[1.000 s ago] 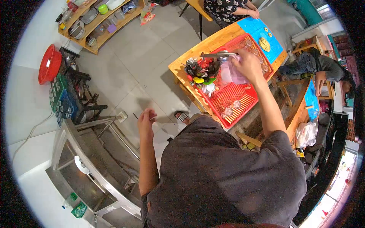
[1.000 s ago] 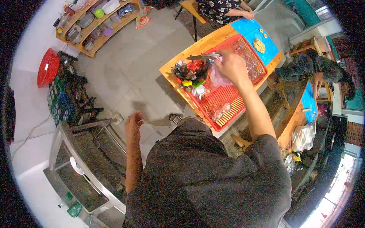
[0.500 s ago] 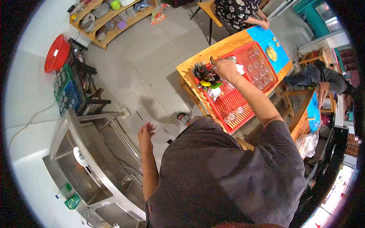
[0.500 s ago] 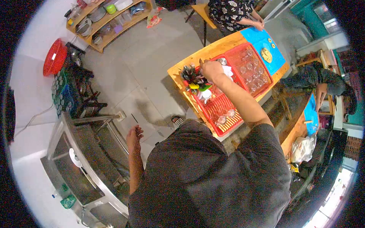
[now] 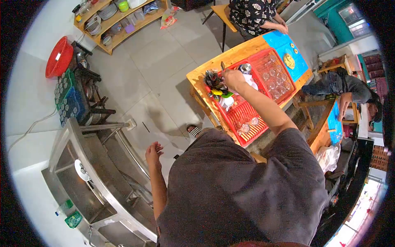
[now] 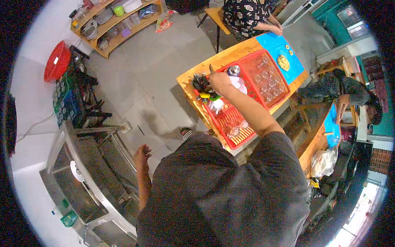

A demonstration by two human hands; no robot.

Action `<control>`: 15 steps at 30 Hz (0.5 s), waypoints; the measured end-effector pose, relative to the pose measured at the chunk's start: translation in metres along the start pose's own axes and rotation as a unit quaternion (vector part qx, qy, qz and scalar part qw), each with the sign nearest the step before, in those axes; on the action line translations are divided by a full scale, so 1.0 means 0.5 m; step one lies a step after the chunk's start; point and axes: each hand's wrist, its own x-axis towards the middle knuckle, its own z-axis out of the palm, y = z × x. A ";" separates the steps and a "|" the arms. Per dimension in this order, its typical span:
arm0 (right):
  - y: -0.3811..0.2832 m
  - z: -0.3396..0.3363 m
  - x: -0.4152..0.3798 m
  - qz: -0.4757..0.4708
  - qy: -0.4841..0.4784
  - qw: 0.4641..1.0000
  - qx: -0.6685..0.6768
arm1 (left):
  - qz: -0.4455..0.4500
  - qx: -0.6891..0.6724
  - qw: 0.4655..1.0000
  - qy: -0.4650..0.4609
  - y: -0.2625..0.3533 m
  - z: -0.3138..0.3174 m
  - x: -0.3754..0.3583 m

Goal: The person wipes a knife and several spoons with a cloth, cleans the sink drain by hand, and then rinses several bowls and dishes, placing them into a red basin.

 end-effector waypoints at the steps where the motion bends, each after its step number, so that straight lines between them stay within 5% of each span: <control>1: 0.003 0.004 0.001 -0.021 0.003 1.000 -0.008 | 0.001 -0.002 1.000 0.002 -0.003 0.001 0.002; 6: 0.010 -0.051 0.010 0.070 -0.129 0.988 0.046 | 0.010 0.008 1.000 -0.012 0.001 -0.016 0.003; 11: 0.016 -0.104 0.009 0.112 -0.087 0.985 0.100 | 0.046 -0.006 0.999 0.019 -0.014 -0.050 -0.015; 14: 0.030 -0.114 0.030 0.078 -0.124 0.977 0.154 | 0.041 -0.046 0.997 0.053 -0.035 -0.084 -0.019; 15: 0.078 -0.064 0.035 0.004 -0.084 0.977 0.196 | 0.041 -0.052 0.996 0.056 -0.048 -0.096 -0.015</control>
